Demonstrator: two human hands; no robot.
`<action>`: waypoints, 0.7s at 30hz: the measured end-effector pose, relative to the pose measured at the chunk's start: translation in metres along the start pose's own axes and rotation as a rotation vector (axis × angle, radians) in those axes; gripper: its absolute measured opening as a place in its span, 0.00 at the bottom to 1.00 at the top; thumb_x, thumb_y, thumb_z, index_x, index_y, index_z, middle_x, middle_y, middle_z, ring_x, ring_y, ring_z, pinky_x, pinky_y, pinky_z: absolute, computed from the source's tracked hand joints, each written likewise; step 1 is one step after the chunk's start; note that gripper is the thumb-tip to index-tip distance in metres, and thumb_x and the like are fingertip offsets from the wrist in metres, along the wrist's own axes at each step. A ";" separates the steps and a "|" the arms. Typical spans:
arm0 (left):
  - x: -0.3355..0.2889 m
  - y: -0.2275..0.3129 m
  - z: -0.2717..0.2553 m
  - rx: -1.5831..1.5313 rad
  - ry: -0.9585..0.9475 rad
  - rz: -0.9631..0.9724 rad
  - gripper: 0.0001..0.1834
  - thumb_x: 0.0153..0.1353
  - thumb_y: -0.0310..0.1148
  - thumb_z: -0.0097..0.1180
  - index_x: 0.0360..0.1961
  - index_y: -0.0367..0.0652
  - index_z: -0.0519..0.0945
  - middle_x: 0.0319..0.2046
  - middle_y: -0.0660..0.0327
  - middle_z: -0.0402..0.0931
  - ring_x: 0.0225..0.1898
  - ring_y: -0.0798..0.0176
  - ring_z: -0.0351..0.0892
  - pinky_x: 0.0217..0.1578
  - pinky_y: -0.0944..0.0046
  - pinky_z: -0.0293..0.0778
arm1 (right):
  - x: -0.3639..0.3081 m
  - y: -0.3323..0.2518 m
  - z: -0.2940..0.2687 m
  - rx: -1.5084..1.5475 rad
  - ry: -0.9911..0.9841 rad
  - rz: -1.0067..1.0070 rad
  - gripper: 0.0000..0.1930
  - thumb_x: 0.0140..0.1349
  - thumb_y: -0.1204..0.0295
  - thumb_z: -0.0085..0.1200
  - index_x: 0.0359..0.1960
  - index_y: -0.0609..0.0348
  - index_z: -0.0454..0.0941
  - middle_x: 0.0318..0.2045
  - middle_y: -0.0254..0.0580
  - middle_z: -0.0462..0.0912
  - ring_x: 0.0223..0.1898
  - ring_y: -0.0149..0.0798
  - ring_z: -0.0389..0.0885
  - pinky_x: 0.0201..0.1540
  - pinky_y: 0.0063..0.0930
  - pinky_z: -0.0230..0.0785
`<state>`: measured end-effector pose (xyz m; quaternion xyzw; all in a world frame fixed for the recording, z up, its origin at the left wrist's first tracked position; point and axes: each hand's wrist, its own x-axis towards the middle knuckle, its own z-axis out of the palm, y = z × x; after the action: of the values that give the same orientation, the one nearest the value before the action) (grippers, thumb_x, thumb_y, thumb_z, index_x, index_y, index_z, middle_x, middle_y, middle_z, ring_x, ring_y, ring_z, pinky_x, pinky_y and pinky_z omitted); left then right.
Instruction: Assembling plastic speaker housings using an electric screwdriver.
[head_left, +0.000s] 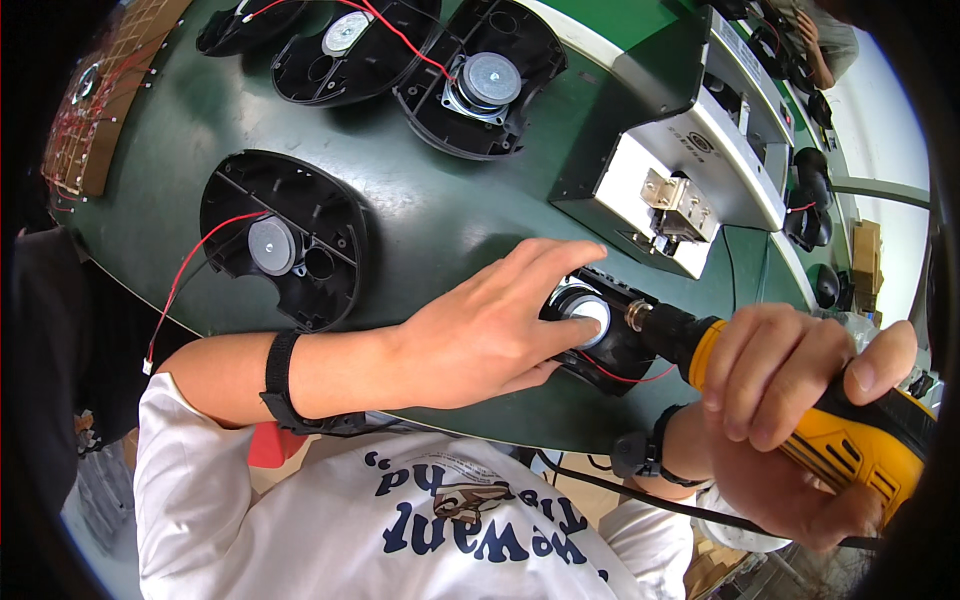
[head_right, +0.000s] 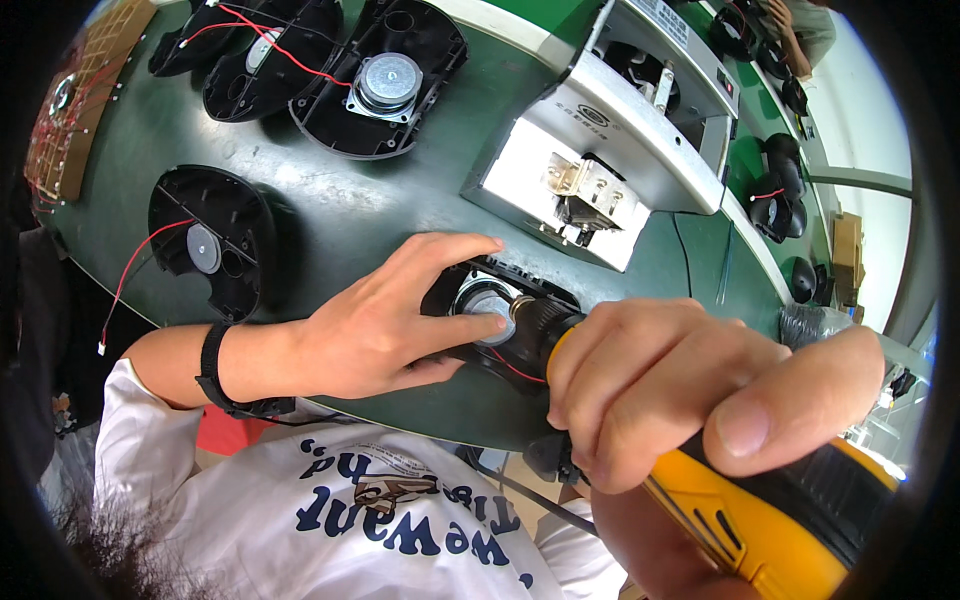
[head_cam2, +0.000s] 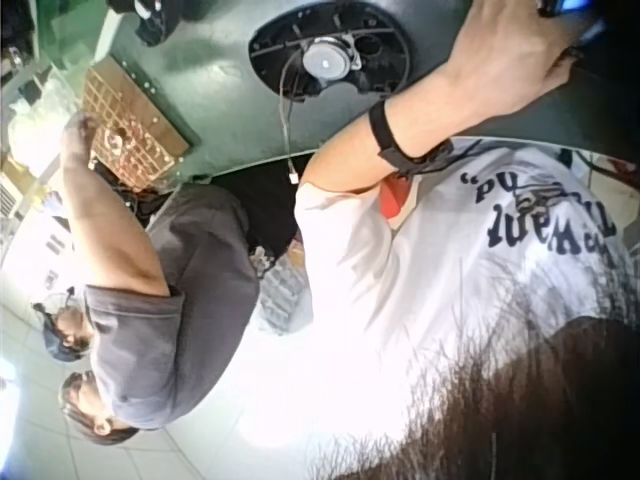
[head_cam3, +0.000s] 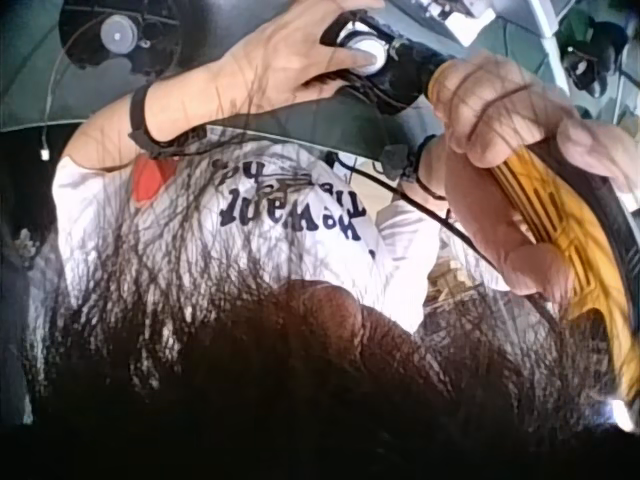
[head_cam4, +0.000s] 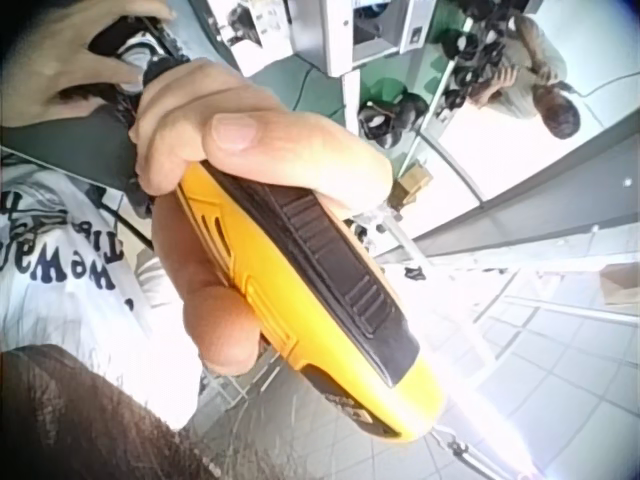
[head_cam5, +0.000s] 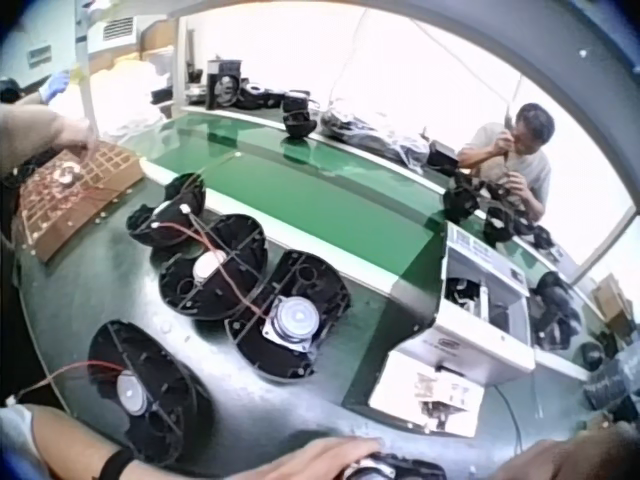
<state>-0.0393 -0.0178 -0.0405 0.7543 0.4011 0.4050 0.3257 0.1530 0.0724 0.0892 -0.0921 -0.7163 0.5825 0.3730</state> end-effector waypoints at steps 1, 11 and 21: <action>0.000 0.000 0.000 0.005 -0.003 -0.004 0.30 0.41 0.23 0.76 0.52 0.43 0.86 0.68 0.42 0.63 0.66 0.35 0.68 0.63 0.45 0.73 | -0.001 -0.005 -0.003 -0.030 -0.005 0.004 0.32 0.65 0.40 0.61 0.53 0.49 0.63 0.22 0.27 0.77 0.20 0.26 0.76 0.25 0.21 0.70; 0.003 0.003 -0.002 0.158 -0.030 0.023 0.29 0.39 0.23 0.74 0.48 0.43 0.85 0.68 0.48 0.70 0.71 0.33 0.64 0.65 0.40 0.70 | -0.038 -0.047 -0.083 0.075 -0.230 -0.023 0.15 0.74 0.59 0.58 0.49 0.58 0.76 0.26 0.35 0.83 0.21 0.28 0.80 0.22 0.18 0.75; 0.002 -0.001 0.000 0.184 -0.032 0.087 0.15 0.41 0.23 0.72 0.33 0.41 0.84 0.65 0.46 0.73 0.69 0.29 0.65 0.64 0.39 0.71 | -0.051 -0.029 -0.045 0.068 0.115 -0.008 0.17 0.62 0.69 0.71 0.46 0.58 0.75 0.26 0.34 0.85 0.23 0.29 0.85 0.28 0.22 0.86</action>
<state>-0.0388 -0.0154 -0.0399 0.8040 0.3983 0.3682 0.2438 0.2267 0.0692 0.0958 -0.1101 -0.6737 0.5989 0.4188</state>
